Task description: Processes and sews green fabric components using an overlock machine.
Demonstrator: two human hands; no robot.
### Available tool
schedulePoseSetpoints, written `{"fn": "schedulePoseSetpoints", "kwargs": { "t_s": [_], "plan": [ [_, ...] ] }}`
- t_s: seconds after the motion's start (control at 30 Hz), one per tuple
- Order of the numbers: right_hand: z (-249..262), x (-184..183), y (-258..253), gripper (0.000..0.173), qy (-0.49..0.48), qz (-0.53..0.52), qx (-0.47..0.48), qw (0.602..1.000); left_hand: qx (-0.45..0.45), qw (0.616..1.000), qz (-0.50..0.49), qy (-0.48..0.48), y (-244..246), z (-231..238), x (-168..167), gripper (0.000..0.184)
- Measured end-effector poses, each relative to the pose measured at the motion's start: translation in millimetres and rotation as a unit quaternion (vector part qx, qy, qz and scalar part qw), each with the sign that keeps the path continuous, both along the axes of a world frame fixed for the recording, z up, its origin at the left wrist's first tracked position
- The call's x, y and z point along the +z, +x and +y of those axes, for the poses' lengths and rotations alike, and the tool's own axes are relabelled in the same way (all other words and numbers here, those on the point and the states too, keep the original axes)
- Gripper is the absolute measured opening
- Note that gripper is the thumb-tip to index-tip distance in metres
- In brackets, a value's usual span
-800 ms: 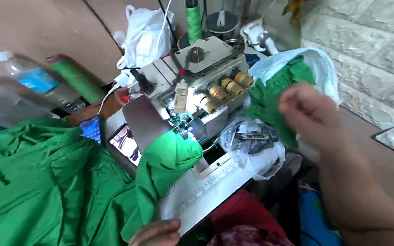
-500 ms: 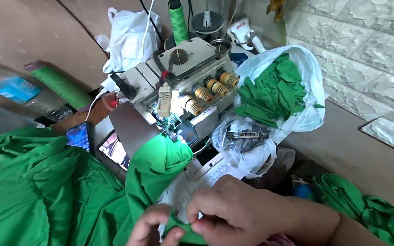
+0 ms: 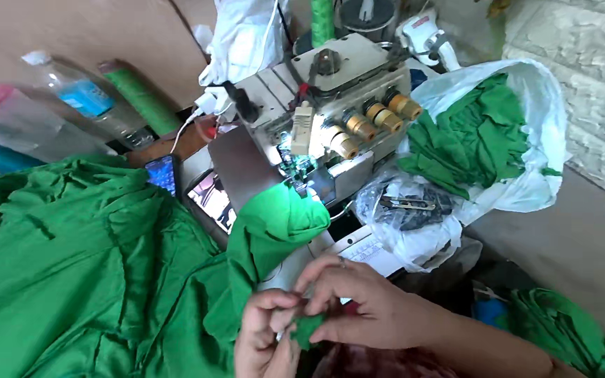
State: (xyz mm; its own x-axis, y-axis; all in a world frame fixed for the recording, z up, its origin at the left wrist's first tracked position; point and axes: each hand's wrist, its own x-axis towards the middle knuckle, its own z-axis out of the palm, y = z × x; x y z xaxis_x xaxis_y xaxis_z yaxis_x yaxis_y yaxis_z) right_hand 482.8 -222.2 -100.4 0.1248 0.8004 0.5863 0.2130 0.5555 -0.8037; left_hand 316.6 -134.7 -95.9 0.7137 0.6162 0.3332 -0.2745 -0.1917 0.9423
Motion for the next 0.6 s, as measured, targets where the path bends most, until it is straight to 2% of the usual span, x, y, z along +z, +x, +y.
{"fn": "schedulePoseSetpoints", "kwargs": {
  "t_s": [0.07, 0.17, 0.23, 0.3, 0.33, 0.4, 0.47, 0.5, 0.53, 0.6],
  "plan": [
    [-1.6, -1.3, 2.7, 0.019, -0.001, 0.005, 0.004, 1.000, 0.018, 0.997, 0.039, 0.063, -3.4, 3.0, -5.7, 0.013],
    [-5.3, -1.3, 6.5, 0.020, -0.020, 0.035, 0.038, 0.998, 0.029, 0.996, 0.007, 0.080, -8.9, 14.3, -9.8, 0.024],
    [-6.6, -2.5, 7.4, 0.022, -0.035, 0.039, 0.055, 0.997, -0.001, 0.996, -0.090, -0.011, -9.1, 16.9, -5.3, 0.024],
    [-5.6, -4.9, 6.7, 0.024, -0.036, 0.037, 0.059, 0.997, -0.063, 0.977, -0.161, -0.123, -8.3, 15.1, 0.3, 0.024],
    [-4.9, -5.6, 6.9, 0.024, -0.034, 0.033, 0.058, 0.997, -0.100, 0.974, -0.149, -0.142, -8.7, 14.8, -0.4, 0.026],
    [-4.9, -6.4, 9.6, 0.023, -0.041, 0.027, 0.052, 0.997, -0.227, 0.964, -0.053, -0.127, -11.4, 16.2, -7.5, 0.032],
    [-4.5, -9.2, 13.0, 0.021, -0.062, 0.017, 0.054, 0.996, -0.364, 0.921, 0.027, -0.134, -9.4, 13.7, -15.4, 0.034],
    [-4.4, -11.8, 14.0, 0.021, -0.073, 0.013, 0.054, 0.996, -0.396, 0.908, 0.046, -0.129, -6.5, 11.5, -18.2, 0.032],
    [-4.6, -15.2, 15.0, 0.020, -0.081, 0.013, 0.049, 0.995, -0.400, 0.907, 0.051, -0.122, -4.8, 10.2, -19.6, 0.030],
    [-5.9, -22.1, 19.2, 0.022, -0.077, 0.021, 0.032, 0.996, -0.336, 0.932, 0.024, -0.135, -5.9, 9.9, -18.6, 0.022]
  ]
}}
